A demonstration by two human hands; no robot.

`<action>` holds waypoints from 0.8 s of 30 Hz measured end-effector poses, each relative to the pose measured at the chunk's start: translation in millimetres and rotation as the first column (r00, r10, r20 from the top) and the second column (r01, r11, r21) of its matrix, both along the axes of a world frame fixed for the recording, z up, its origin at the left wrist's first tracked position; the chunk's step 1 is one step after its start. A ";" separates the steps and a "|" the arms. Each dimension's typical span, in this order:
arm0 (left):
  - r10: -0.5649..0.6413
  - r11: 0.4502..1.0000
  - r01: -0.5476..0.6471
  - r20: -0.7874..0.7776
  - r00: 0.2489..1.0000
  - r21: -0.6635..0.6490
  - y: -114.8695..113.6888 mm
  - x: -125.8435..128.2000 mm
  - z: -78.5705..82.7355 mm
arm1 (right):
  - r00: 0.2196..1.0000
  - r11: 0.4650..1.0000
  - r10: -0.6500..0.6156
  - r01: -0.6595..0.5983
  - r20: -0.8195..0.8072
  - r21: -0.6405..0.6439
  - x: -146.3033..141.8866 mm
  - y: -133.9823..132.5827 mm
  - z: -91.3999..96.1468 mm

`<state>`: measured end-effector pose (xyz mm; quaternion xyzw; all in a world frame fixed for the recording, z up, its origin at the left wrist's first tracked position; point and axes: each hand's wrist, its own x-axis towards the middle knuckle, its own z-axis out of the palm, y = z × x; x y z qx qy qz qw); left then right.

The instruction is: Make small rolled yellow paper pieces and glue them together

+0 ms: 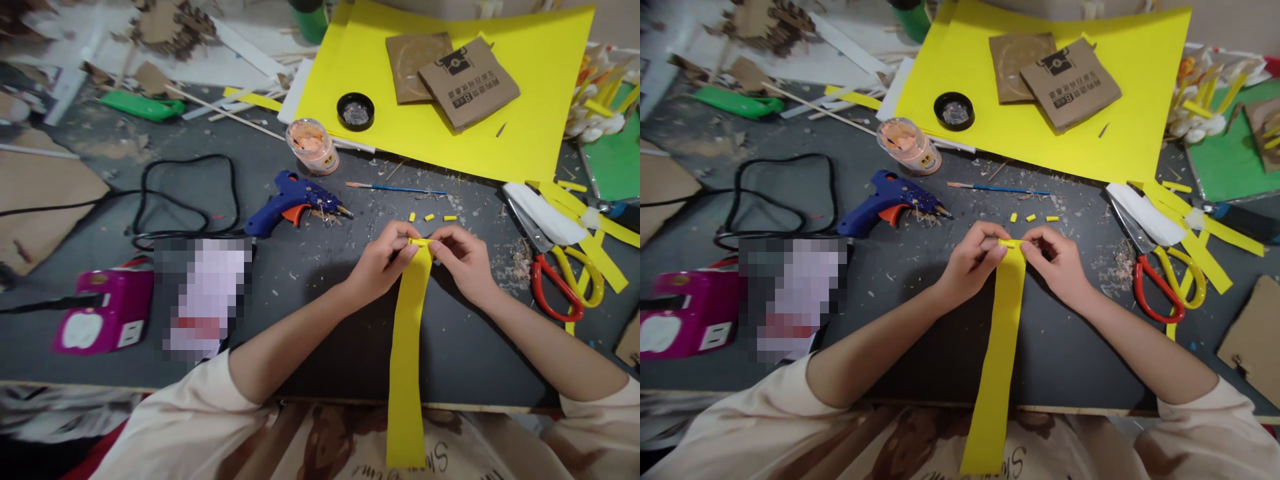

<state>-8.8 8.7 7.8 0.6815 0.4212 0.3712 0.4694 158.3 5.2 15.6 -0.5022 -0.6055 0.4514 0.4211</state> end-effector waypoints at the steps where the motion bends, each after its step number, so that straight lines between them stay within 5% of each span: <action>1: 0.005 1.000 -0.005 -0.010 1.000 0.008 -0.3 0.1 0.3 | 1.000 1.000 0.001 -0.001 0.002 -0.005 0.2 0.5 0.7; 24: 0.084 0.990 -0.081 -0.026 0.996 0.115 0.1 0.0 2.5 | 0.998 0.995 -0.027 0.021 -0.058 -0.102 1.2 0.7 2.2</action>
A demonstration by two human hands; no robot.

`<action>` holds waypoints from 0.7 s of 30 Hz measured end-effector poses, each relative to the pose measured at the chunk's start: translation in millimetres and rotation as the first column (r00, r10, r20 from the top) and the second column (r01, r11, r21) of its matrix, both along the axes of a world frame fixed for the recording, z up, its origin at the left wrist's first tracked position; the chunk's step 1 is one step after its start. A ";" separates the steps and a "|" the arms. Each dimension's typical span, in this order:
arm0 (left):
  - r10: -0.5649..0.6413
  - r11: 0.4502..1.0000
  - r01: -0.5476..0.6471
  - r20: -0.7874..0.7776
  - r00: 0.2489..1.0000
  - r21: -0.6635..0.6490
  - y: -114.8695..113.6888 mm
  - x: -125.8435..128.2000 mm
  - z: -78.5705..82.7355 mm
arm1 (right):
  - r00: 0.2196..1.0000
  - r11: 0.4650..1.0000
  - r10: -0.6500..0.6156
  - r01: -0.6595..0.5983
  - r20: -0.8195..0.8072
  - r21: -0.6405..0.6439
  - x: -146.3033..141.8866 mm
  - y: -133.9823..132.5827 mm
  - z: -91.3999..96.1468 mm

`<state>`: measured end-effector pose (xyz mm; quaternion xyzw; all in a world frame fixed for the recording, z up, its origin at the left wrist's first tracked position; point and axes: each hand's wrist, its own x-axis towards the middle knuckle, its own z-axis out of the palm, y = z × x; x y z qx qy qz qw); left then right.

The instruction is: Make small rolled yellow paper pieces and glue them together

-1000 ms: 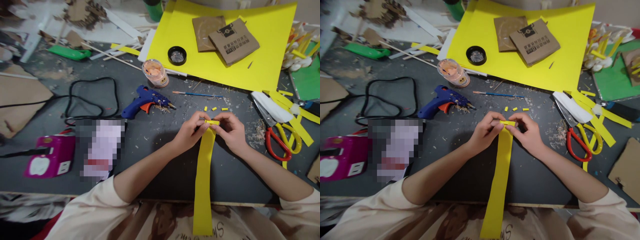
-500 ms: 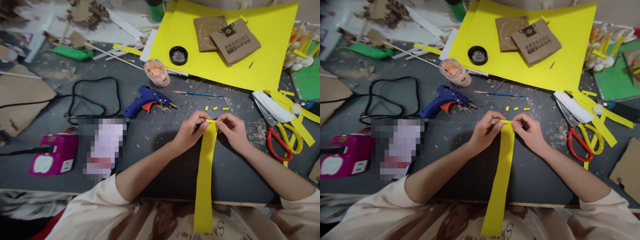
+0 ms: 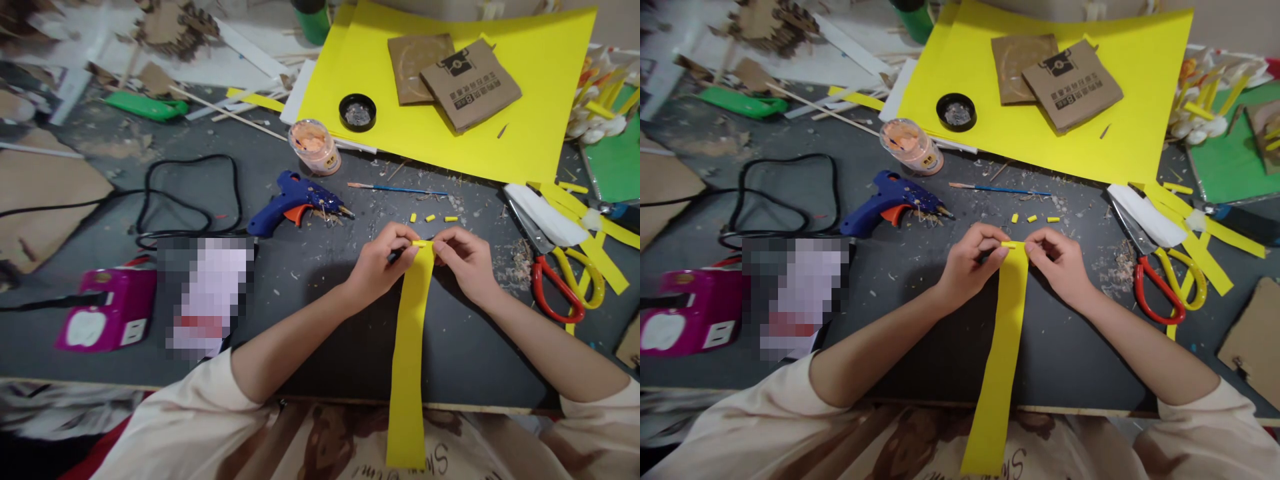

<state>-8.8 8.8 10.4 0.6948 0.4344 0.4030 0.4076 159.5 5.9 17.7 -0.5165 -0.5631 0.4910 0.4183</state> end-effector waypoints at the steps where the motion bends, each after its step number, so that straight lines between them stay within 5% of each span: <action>1: 0.001 1.000 -0.001 -0.007 1.000 -0.002 0.0 0.0 0.1 | 1.000 1.000 0.001 -0.001 0.003 -0.001 0.1 0.0 -0.1; 21: -0.051 0.996 0.051 0.012 0.999 -0.077 -1.0 -0.1 0.0 | 0.994 0.994 0.105 -0.105 0.006 0.018 1.3 2.8 -4.9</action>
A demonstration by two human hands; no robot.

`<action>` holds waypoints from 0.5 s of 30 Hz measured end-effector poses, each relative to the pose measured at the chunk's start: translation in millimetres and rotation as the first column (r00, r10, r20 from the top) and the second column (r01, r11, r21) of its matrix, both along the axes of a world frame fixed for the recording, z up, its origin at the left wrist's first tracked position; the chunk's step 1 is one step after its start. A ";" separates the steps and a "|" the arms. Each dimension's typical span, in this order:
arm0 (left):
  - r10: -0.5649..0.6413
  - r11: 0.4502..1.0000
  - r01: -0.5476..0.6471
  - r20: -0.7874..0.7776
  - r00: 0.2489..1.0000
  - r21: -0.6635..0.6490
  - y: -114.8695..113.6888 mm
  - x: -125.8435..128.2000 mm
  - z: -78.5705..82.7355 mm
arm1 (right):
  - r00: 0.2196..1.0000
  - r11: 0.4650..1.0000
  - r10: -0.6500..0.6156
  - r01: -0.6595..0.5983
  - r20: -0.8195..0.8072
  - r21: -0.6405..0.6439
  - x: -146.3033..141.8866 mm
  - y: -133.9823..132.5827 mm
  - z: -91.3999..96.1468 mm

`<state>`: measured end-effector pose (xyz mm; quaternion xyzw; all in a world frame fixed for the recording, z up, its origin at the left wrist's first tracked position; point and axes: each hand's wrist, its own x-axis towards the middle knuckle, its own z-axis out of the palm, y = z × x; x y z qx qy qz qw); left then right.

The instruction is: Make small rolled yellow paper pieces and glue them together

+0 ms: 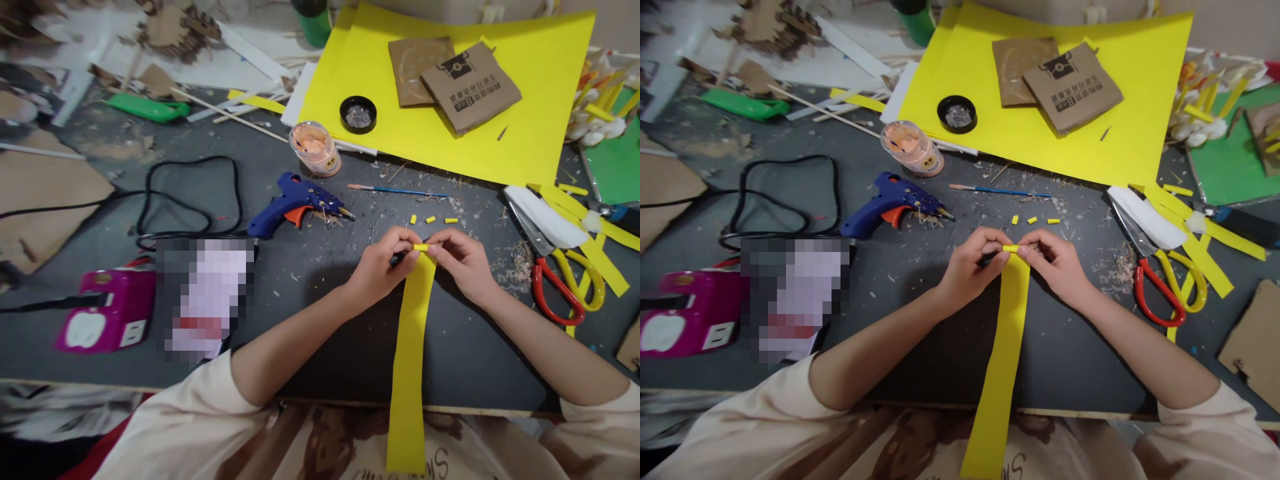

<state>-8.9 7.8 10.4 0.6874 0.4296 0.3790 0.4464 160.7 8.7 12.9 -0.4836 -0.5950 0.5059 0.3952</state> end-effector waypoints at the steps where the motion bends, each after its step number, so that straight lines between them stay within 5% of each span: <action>1: 0.002 1.000 -0.002 0.002 1.000 0.009 0.0 0.0 0.0 | 1.000 1.000 -0.002 0.002 0.001 -0.001 -0.1 -0.1 -0.3; 15: 0.000 0.999 0.001 0.007 1.000 -0.042 -0.7 0.8 -3.7 | 0.999 0.999 -0.043 0.043 -0.030 -0.017 2.3 0.2 4.3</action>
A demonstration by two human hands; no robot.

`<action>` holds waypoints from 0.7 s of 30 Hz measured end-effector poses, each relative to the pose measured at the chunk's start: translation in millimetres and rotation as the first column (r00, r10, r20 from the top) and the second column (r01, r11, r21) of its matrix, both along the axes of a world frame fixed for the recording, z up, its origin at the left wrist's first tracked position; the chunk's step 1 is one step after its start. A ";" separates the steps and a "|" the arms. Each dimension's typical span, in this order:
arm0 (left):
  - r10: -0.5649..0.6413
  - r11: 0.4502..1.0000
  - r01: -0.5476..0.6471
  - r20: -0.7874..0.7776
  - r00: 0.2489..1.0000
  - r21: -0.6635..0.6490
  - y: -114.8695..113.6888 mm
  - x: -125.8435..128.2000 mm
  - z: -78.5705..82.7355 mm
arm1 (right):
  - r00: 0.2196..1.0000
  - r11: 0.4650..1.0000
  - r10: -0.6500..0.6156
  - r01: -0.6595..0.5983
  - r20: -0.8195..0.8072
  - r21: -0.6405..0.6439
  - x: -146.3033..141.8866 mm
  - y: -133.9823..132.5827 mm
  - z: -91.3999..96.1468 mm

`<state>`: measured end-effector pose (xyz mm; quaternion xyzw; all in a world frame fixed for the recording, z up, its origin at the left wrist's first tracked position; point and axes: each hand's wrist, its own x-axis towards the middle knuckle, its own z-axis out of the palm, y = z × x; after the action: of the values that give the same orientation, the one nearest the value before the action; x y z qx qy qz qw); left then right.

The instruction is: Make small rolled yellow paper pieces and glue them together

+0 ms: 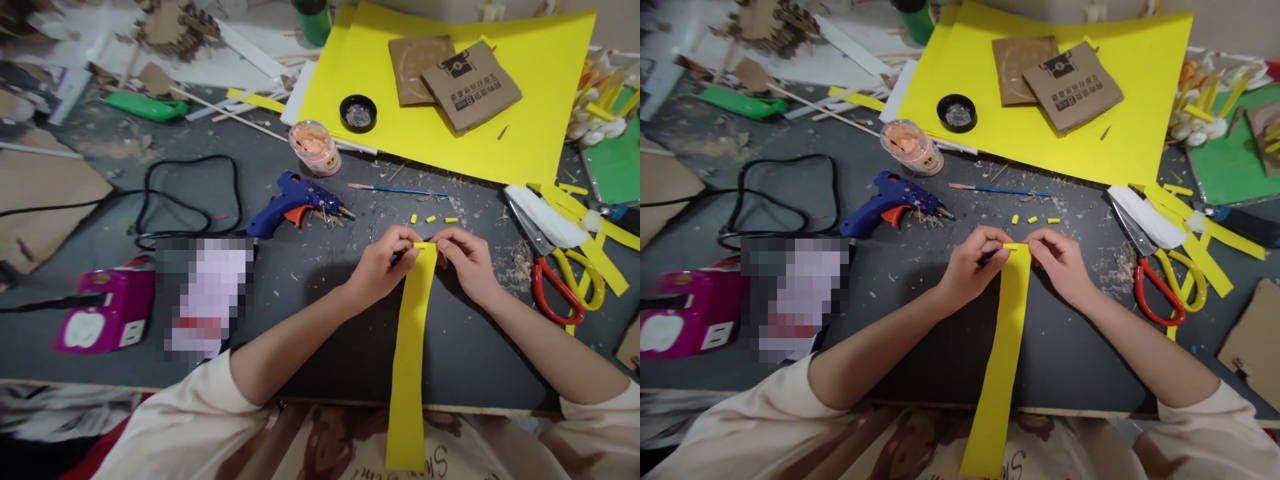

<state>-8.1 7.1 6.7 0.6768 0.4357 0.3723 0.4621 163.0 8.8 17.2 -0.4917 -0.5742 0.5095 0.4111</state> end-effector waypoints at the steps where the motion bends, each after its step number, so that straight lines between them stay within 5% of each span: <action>1: 0.000 1.000 0.000 0.001 1.000 -0.003 0.1 0.0 -0.1 | 1.000 1.000 -0.001 0.001 0.003 -0.003 -0.1 0.2 -0.1; 21: -0.010 1.000 0.011 -0.008 1.000 0.006 1.7 0.9 4.1 | 0.993 0.999 -0.010 0.014 0.116 -0.036 -1.3 0.6 1.4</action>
<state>-7.3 8.8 10.9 0.6821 0.4328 0.3685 0.4601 161.7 9.4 18.6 -0.5311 -0.5847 0.4882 0.3711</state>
